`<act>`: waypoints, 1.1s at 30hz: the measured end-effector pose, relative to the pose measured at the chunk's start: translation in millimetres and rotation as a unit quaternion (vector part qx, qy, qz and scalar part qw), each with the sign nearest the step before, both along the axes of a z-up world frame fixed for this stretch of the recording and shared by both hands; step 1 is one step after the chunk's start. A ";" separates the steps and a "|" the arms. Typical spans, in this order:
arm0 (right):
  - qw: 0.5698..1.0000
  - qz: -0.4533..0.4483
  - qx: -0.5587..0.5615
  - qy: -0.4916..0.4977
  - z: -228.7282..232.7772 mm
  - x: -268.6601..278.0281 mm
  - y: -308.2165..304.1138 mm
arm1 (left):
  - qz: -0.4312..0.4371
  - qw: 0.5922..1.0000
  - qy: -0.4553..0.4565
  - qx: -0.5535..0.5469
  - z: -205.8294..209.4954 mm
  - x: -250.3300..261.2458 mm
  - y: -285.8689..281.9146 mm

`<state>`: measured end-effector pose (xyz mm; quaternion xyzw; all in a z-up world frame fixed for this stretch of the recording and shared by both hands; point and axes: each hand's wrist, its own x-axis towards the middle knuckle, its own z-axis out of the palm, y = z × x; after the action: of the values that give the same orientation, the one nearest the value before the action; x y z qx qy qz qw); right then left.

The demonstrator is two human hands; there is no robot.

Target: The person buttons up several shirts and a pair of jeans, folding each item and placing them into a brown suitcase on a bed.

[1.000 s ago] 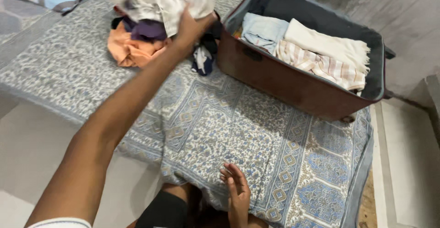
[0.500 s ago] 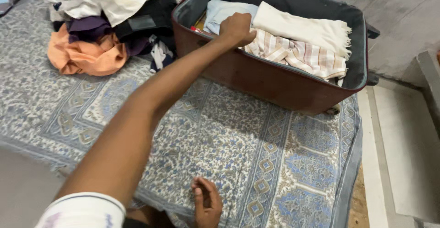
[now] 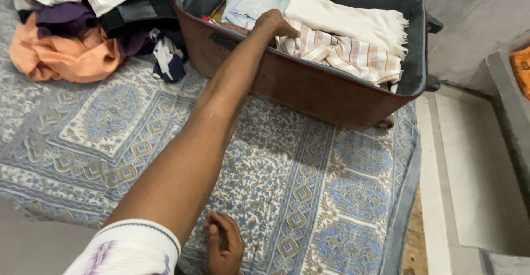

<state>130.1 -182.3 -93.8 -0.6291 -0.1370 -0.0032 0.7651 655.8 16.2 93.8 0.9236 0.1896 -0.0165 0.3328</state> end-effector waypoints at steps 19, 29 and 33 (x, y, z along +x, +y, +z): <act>0.999 0.012 -0.024 0.038 26.0 1.0 -2.0 | -0.107 0.936 -0.322 -0.094 16.2 -7.2 -35.8; 0.998 0.005 0.021 0.053 6.4 13.2 2.7 | -0.206 0.830 -0.516 -0.043 213.1 -143.6 -118.0; 0.998 -0.012 0.050 0.035 -6.5 22.5 1.3 | -0.296 0.760 -0.577 -0.042 254.9 -212.0 -118.5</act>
<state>152.6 -180.9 -100.2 -0.5916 -0.1020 0.0032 0.7997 443.8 -102.3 348.8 0.7535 -0.3217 0.4144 0.3962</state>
